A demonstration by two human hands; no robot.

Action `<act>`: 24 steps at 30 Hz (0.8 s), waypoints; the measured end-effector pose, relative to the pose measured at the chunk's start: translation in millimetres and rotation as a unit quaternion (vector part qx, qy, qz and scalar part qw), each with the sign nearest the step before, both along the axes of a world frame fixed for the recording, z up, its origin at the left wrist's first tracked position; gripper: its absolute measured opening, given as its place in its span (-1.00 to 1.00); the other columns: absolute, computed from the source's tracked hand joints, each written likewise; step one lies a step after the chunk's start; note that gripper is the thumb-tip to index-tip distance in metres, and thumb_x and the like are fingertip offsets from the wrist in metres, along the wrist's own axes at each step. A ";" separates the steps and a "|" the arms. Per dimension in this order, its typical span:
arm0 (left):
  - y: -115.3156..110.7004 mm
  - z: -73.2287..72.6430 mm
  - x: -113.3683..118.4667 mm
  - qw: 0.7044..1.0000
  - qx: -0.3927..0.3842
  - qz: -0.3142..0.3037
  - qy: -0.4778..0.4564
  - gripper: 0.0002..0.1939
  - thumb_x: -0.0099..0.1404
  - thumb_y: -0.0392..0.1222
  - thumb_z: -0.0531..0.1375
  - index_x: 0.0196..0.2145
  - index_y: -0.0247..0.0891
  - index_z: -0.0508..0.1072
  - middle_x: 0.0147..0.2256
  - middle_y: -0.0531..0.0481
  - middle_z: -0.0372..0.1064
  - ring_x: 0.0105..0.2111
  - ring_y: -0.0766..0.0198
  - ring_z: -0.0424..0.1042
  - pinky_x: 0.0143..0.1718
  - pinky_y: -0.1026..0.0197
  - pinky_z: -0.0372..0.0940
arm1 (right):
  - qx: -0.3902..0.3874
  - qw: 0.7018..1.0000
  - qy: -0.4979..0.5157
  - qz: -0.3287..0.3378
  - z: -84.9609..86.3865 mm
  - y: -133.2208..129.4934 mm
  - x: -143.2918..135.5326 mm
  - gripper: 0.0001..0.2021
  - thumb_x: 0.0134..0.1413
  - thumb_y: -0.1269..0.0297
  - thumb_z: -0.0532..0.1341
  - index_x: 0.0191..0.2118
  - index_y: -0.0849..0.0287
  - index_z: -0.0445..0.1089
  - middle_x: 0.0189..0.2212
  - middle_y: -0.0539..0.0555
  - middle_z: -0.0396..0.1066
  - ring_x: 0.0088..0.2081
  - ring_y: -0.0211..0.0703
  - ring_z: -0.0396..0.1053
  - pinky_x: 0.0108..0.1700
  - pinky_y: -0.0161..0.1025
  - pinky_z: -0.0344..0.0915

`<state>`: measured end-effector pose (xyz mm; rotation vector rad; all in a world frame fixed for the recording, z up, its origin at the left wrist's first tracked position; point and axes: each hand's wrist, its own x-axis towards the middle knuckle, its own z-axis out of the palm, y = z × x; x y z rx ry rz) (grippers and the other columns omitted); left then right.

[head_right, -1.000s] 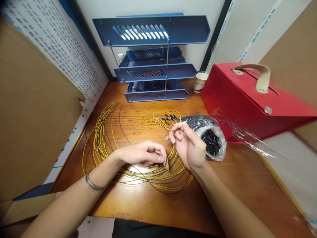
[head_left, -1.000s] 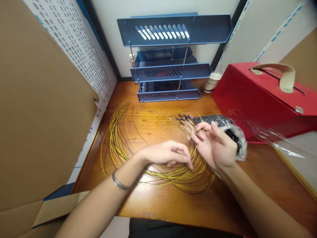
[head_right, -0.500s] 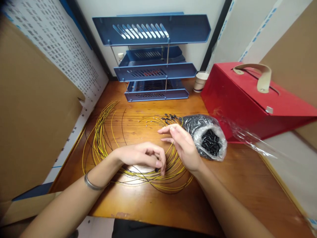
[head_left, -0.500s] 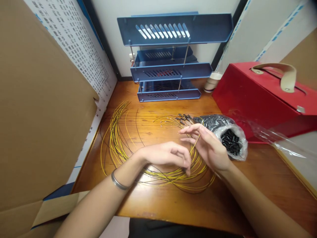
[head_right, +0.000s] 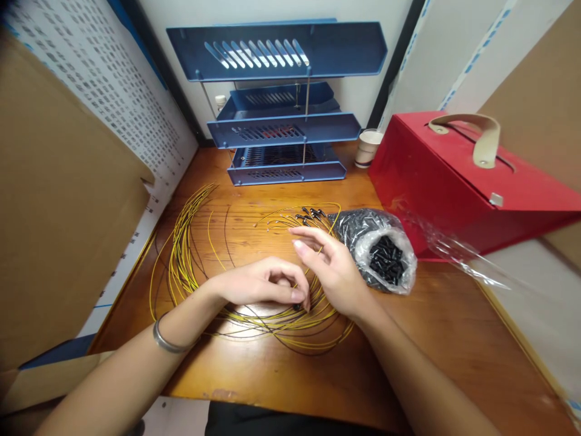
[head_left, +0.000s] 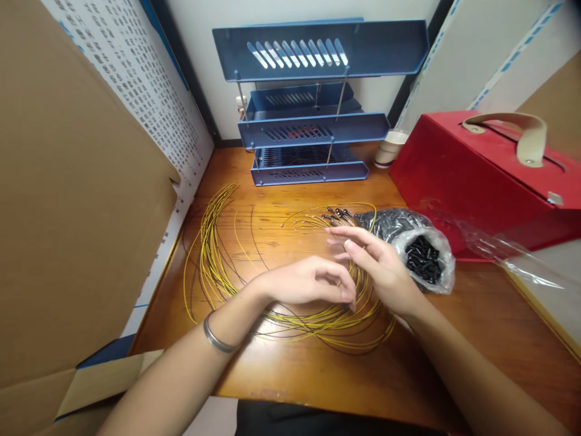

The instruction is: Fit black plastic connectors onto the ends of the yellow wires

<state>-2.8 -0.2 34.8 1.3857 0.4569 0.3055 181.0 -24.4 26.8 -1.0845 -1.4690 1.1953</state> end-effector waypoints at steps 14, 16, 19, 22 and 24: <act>3.4 -1.1 -3.1 1.000 0.011 0.005 0.011 -0.84 0.36 -0.19 0.25 -0.33 -0.34 0.51 -0.34 -0.04 0.49 -0.31 0.33 0.40 -0.09 0.23 0.30 | 0.029 0.995 0.031 -0.086 -1.4 1.2 0.2 -0.66 0.26 -0.04 0.23 -0.02 0.05 0.52 0.08 0.12 0.51 0.08 -0.01 0.44 -0.16 -0.20 0.49; 3.0 -1.4 -3.2 1.000 0.018 0.012 0.002 -0.84 0.37 -0.19 0.23 -0.33 -0.34 0.49 -0.32 -0.07 0.51 -0.28 0.31 0.42 -0.08 0.21 0.30 | 0.033 0.997 0.033 -0.064 -0.8 0.5 -1.2 -0.64 0.26 -0.07 0.23 -0.03 0.06 0.51 0.06 0.12 0.51 0.06 -0.02 0.45 -0.14 -0.19 0.49; 2.1 -0.7 -2.1 0.998 0.049 0.029 -0.023 -0.85 0.36 -0.21 0.23 -0.34 -0.35 0.50 -0.29 -0.10 0.50 -0.24 0.29 0.44 -0.10 0.21 0.31 | -0.024 0.998 -0.019 0.047 -0.4 -3.5 -6.7 -0.54 0.27 -0.16 0.16 -0.03 0.12 0.53 -0.15 0.13 0.59 -0.15 -0.01 0.54 -0.14 -0.11 0.49; 2.3 1.8 -2.8 0.998 0.057 0.019 -0.017 -0.86 0.35 -0.25 0.22 -0.35 -0.35 0.51 -0.31 -0.07 0.48 -0.26 0.31 0.43 -0.11 0.23 0.32 | -0.057 0.996 -0.046 0.055 -3.0 -4.8 -10.4 -0.47 0.28 -0.21 0.12 -0.03 0.15 0.54 -0.21 0.14 0.60 -0.17 0.03 0.55 -0.06 -0.02 0.47; 3.4 2.5 -4.0 0.999 0.048 0.015 0.000 -0.86 0.34 -0.24 0.23 -0.36 -0.35 0.51 -0.32 -0.07 0.49 -0.28 0.31 0.43 -0.12 0.23 0.32 | -0.025 0.999 -0.039 -0.015 -5.9 -2.5 -9.5 -0.49 0.27 -0.20 0.13 -0.07 0.15 0.55 -0.07 0.17 0.58 0.01 0.08 0.50 0.09 0.02 0.39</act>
